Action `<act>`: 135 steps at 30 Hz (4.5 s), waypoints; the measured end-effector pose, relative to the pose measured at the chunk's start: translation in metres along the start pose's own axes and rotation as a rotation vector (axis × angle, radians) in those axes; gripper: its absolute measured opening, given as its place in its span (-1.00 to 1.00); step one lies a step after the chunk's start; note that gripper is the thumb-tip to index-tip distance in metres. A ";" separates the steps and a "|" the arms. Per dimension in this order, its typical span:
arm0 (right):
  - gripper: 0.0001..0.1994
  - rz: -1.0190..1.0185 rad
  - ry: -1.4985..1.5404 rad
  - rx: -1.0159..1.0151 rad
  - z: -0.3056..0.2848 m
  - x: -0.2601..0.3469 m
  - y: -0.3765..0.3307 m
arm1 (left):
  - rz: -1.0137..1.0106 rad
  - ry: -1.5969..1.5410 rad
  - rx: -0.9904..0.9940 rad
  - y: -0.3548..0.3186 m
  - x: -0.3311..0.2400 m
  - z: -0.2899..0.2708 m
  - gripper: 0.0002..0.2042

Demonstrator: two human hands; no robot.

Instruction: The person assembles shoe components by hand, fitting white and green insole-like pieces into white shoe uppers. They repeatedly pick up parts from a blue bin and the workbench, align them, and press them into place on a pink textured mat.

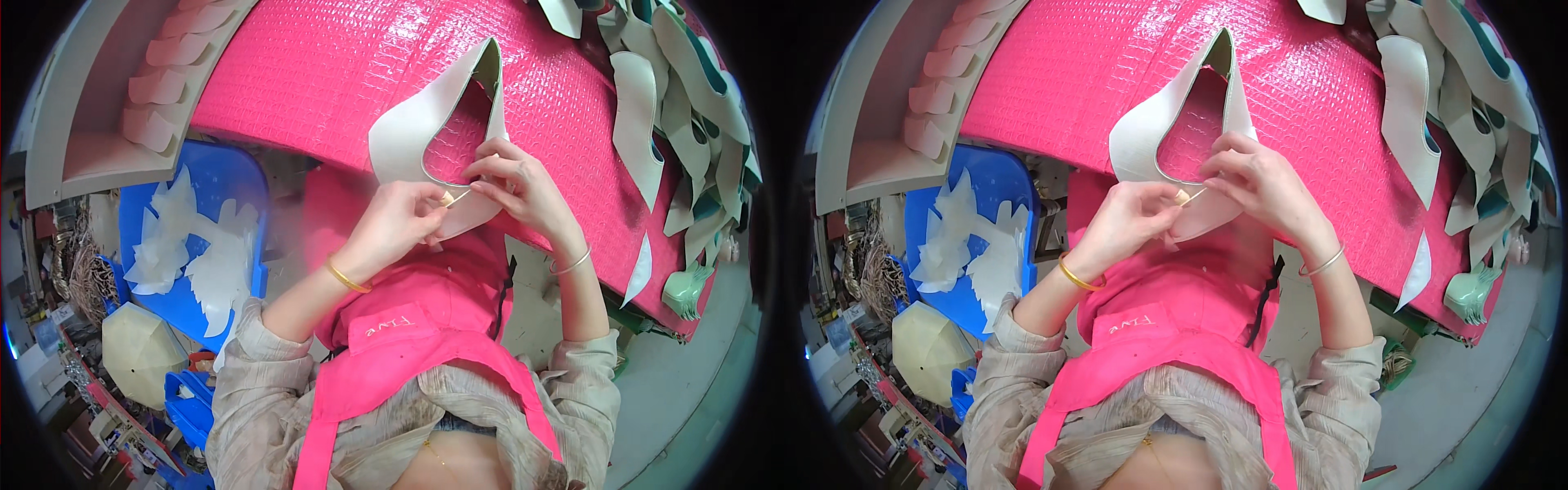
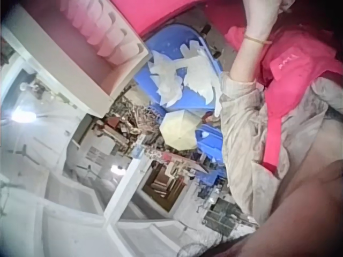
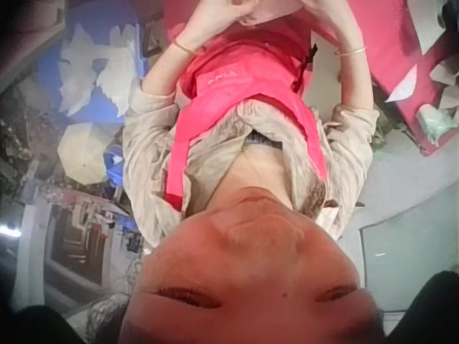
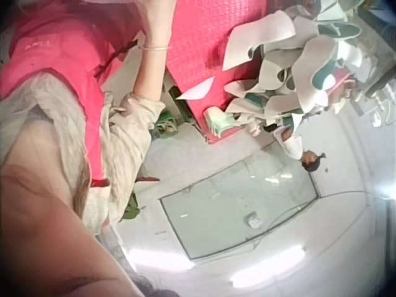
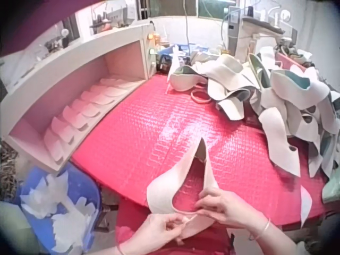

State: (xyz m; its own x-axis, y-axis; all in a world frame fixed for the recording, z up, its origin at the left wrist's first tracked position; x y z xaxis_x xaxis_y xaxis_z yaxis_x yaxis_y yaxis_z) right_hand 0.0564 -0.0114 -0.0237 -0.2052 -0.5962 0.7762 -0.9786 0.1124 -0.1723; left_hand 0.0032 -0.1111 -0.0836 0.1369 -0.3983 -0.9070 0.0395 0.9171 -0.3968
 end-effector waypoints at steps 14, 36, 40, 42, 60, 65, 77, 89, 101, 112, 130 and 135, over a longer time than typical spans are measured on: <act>-0.92 0.073 -0.033 0.029 0.011 -0.005 0.004 | 0.062 0.578 -0.297 -0.019 -0.036 -0.041 -0.82; -0.83 0.340 0.056 -0.214 0.027 -0.008 0.014 | 0.213 0.765 -0.314 -0.014 -0.046 -0.049 -0.86; -0.81 0.324 0.079 -0.218 0.028 -0.004 0.015 | 0.290 0.850 -0.231 -0.019 -0.063 -0.058 -0.87; -0.80 0.298 0.035 -0.224 0.028 -0.001 0.015 | 0.391 0.975 -0.196 -0.021 -0.078 -0.049 -0.88; -0.85 0.263 -0.206 -0.378 0.024 0.029 0.013 | 0.569 1.074 -0.123 -0.009 -0.081 -0.045 -0.92; -0.84 0.230 -0.238 -0.404 0.024 0.023 0.026 | 0.577 1.040 -0.097 -0.009 -0.084 -0.049 -0.91; -0.82 0.200 0.139 -0.381 0.032 -0.001 0.028 | 0.563 0.908 0.026 -0.014 -0.114 -0.053 -0.80; -0.83 0.155 0.160 -0.390 0.031 -0.001 0.028 | 0.635 1.050 0.011 -0.007 -0.104 -0.046 -0.92; -0.81 0.154 0.168 -0.375 0.031 0.001 0.027 | 0.663 1.082 -0.023 0.003 -0.101 -0.044 -0.91; -0.83 0.029 -0.005 -0.297 0.033 0.028 0.026 | 0.626 0.755 -0.418 0.014 -0.115 -0.090 -0.67; -0.60 -0.037 -0.317 -0.442 -0.105 0.043 -0.036 | 0.081 1.265 -0.410 0.036 -0.150 -0.061 -0.59; -0.39 -0.105 -0.299 -0.279 -0.074 0.039 0.002 | 0.396 1.299 -0.272 -0.006 -0.163 -0.040 -0.45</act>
State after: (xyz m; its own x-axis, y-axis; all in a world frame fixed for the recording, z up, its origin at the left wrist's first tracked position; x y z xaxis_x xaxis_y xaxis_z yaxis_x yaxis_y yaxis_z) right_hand 0.0454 0.0240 0.0514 -0.1307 -0.8155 0.5638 -0.9691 0.2249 0.1008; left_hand -0.0594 -0.0526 0.0608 -0.9229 0.0161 -0.3848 0.0020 0.9993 0.0369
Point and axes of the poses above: each hand's wrist, its own y-axis towards the middle knuckle, its own z-axis out of the palm, x = y × z, the point moved 10 cm from there along y, towards the middle knuckle, and after that the axes turned 14 degrees about x, right-handed, at the moved point
